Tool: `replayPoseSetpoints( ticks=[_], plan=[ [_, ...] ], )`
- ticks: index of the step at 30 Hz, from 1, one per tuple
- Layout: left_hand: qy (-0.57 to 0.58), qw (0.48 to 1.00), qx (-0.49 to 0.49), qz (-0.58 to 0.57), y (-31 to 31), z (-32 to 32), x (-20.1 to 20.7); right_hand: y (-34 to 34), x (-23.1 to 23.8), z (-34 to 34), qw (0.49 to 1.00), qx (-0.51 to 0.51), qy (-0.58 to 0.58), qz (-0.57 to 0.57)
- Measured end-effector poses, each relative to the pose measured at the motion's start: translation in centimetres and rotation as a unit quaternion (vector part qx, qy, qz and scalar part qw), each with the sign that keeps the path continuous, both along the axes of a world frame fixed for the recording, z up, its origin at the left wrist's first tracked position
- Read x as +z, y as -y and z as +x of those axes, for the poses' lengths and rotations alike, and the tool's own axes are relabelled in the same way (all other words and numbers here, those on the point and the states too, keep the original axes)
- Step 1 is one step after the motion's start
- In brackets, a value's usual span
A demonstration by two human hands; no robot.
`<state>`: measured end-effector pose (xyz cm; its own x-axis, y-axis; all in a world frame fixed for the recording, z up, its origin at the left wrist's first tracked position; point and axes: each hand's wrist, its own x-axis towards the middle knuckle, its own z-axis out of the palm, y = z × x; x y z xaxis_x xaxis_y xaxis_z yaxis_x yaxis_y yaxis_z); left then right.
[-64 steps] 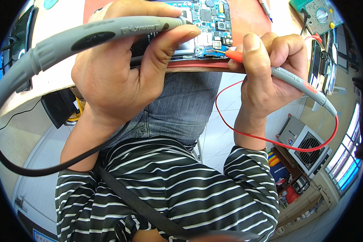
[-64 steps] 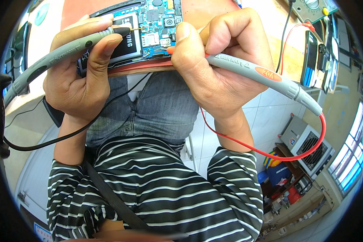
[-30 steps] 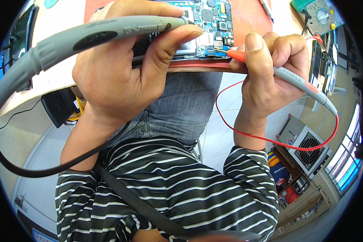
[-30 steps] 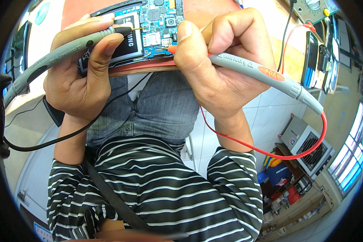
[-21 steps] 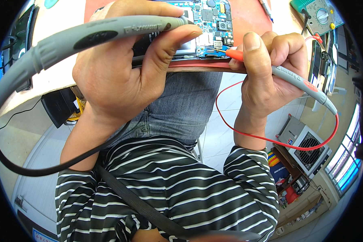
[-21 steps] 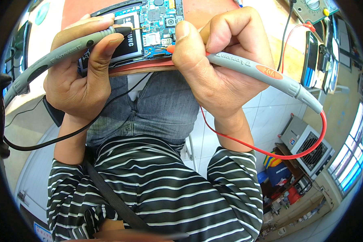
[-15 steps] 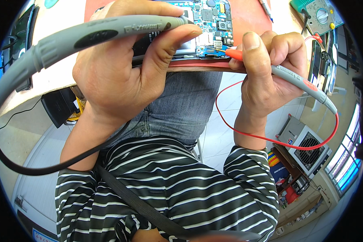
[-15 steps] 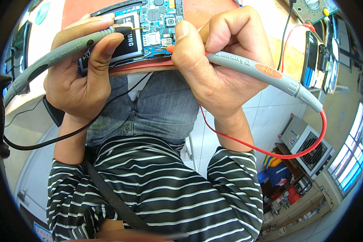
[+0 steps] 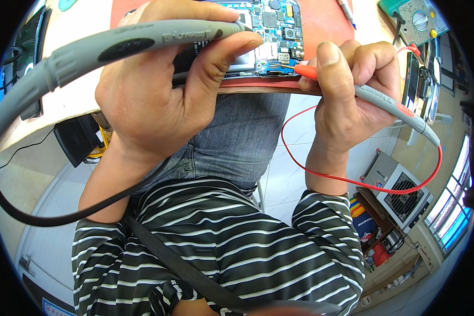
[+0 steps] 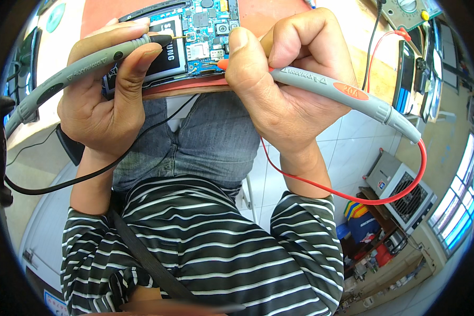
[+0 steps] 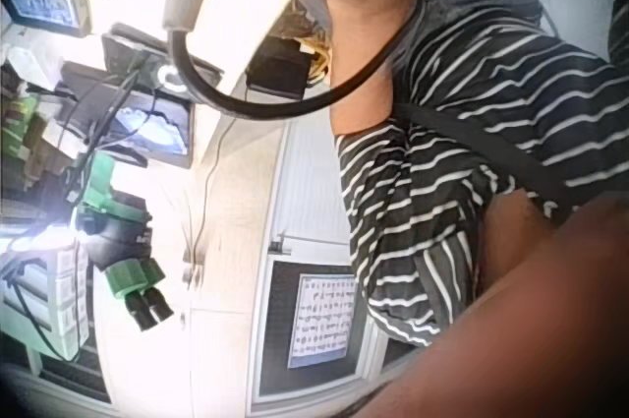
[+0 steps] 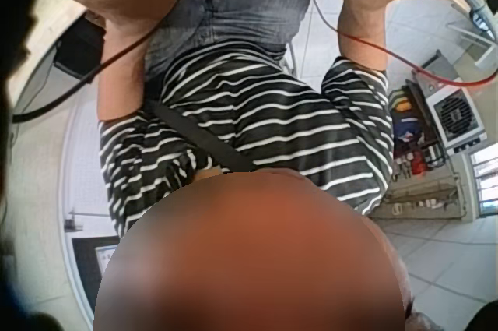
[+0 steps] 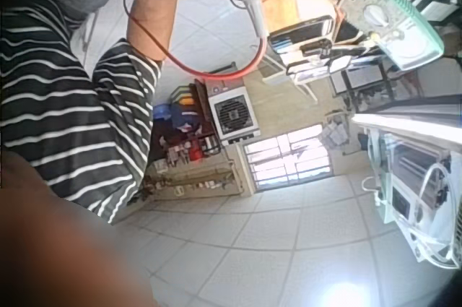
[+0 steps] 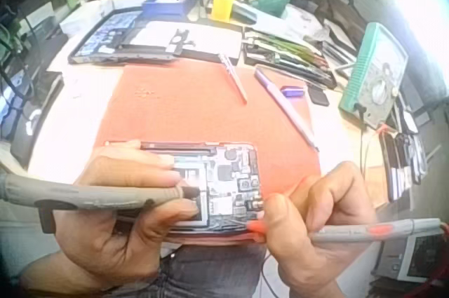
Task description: The person uses a multimeter to probe various points on a disassembled smartphone motherboard. They hold the device steady with one hand while moving the probes with the other, occasionally switching probes and repositioning the board on the workbench.
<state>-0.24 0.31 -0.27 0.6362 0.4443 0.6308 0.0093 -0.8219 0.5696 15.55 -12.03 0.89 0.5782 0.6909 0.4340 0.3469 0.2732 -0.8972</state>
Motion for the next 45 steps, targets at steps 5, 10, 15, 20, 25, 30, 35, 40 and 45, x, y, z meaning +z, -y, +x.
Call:
replayPoseSetpoints(
  ticks=[5, 10, 15, 20, 25, 30, 35, 40, 45],
  plan=[
    [-0.017, 0.999, 0.014, -0.024, 0.4, 0.0, 0.3, 0.3, -0.1, 0.1, 0.999, -0.017, 0.026, -0.015],
    [-0.001, 1.000, 0.001, 0.005, 0.1, 0.1, 0.2, 0.2, -0.1, 0.0, 1.000, 0.007, -0.010, 0.005],
    [-0.020, 1.000, 0.007, -0.009, 0.1, 0.0, 0.2, 0.1, -0.2, 0.1, 1.000, -0.013, 0.010, 0.000],
    [-0.008, 1.000, 0.005, -0.004, 0.1, 0.0, 0.1, -0.3, 0.5, -0.4, 1.000, -0.007, -0.012, 0.000],
    [-0.014, 0.999, 0.010, -0.027, 0.2, -0.1, 0.2, -0.5, 1.6, -1.2, 0.998, -0.025, -0.049, -0.018],
    [-0.015, 1.000, 0.004, 0.015, 0.0, 0.0, 0.2, -0.3, 1.4, -1.1, 0.997, -0.019, -0.068, -0.010],
    [-0.028, 0.999, 0.018, 0.007, 0.3, -0.1, 0.4, -0.5, 0.3, -0.8, 0.998, -0.049, -0.040, 0.015],
    [-0.025, 0.999, 0.021, -0.016, 0.4, -0.1, 0.5, -0.2, 1.3, -1.0, 0.997, -0.028, -0.073, -0.018],
    [-0.030, 0.999, 0.016, 0.013, 0.1, -0.1, 0.3, -0.6, 0.8, -1.5, 0.996, -0.056, -0.066, -0.004]
  ],
)
